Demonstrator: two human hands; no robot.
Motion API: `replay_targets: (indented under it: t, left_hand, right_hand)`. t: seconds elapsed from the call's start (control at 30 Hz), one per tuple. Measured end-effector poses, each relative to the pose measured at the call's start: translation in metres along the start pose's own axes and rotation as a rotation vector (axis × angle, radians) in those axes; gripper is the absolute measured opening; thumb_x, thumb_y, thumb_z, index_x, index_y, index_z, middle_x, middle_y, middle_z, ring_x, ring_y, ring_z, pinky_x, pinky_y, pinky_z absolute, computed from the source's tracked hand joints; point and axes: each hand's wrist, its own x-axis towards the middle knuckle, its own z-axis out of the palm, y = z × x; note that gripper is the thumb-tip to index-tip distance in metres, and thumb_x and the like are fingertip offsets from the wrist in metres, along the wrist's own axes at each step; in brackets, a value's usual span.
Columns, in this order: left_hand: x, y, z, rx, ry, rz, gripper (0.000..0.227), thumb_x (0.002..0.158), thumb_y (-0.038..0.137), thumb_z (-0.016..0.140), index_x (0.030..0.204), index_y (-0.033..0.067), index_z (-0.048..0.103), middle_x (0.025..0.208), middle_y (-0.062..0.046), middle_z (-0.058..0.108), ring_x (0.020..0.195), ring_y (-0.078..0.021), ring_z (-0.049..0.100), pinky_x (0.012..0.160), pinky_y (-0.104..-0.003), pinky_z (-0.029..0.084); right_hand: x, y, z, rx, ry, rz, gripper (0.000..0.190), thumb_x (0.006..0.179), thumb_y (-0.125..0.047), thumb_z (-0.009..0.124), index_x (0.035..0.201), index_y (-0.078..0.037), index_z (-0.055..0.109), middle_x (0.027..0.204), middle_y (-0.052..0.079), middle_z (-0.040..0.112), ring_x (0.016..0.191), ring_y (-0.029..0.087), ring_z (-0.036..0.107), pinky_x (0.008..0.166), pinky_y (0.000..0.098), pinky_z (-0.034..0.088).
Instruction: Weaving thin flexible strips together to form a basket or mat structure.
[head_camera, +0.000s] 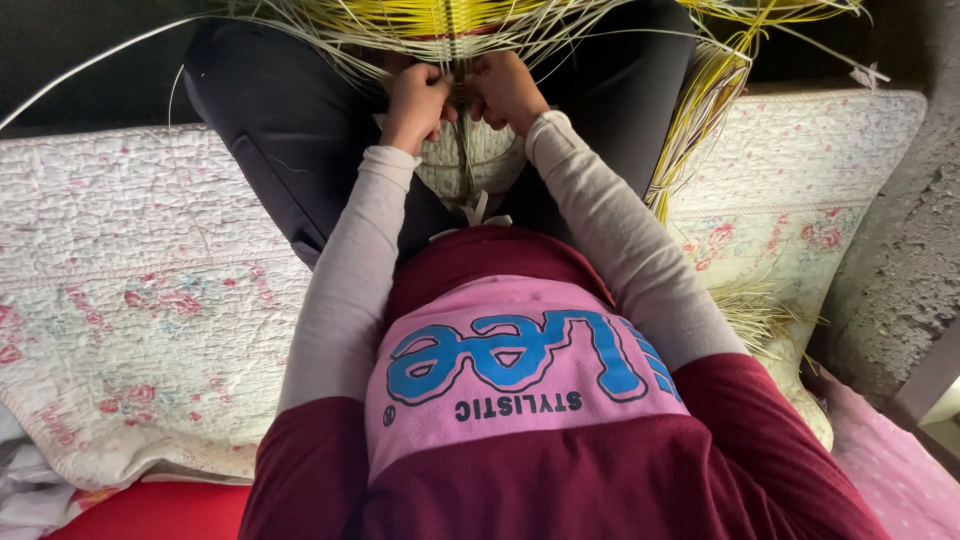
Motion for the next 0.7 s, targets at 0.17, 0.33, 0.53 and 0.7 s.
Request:
replay_targets:
  t: [0.17,0.33,0.53,0.7]
  left_hand:
    - [0.01,-0.013,0.017,-0.228,-0.034,-0.021,0.019,0.101,0.023,0.063,0.102,0.0046,0.066,0.061,-0.002,0.057,0.037,-0.0105,0.038,0.034,-0.028,0.033]
    - [0.011,-0.017,0.018,-0.196,-0.047,0.025,0.019,0.101,0.021,0.063,0.102,0.0024,0.062,0.063,-0.003,0.059,0.036,-0.0098,0.038,0.034,-0.026,0.032]
    - [0.004,-0.015,0.018,-0.224,-0.019,0.018,0.023,0.1,0.023,0.062,0.109,0.0025,0.066,0.062,-0.001,0.058,0.038,-0.009,0.039,0.035,-0.025,0.034]
    - [-0.029,-0.006,0.022,-0.318,0.064,0.084,0.061,0.095,0.034,0.066,0.144,0.0025,0.047,0.061,-0.003,0.053,0.039,-0.0101,0.04,0.031,-0.025,0.035]
  right_hand:
    - [-0.029,0.008,0.004,-0.109,0.218,-0.275,0.028,0.096,-0.009,0.057,0.124,-0.004,0.056,0.086,0.008,0.071,0.046,0.012,0.063,0.037,0.0254,0.047]
    - [-0.124,0.023,-0.013,-0.394,0.419,-0.659,0.031,0.098,-0.003,0.064,0.128,-0.008,0.057,0.071,0.006,0.065,0.052,0.017,0.056,0.05,0.032,0.045]
    - [-0.175,0.084,-0.052,-0.566,0.916,-0.769,0.018,0.092,0.004,0.069,0.107,-0.002,0.062,0.103,0.015,0.056,0.094,0.032,0.052,0.087,0.04,0.044]
    - [-0.145,0.178,-0.094,-0.355,1.319,-0.549,0.036,0.09,-0.005,0.07,0.119,-0.002,0.048,0.115,0.014,0.049,0.105,0.028,0.046,0.095,0.0368,0.041]
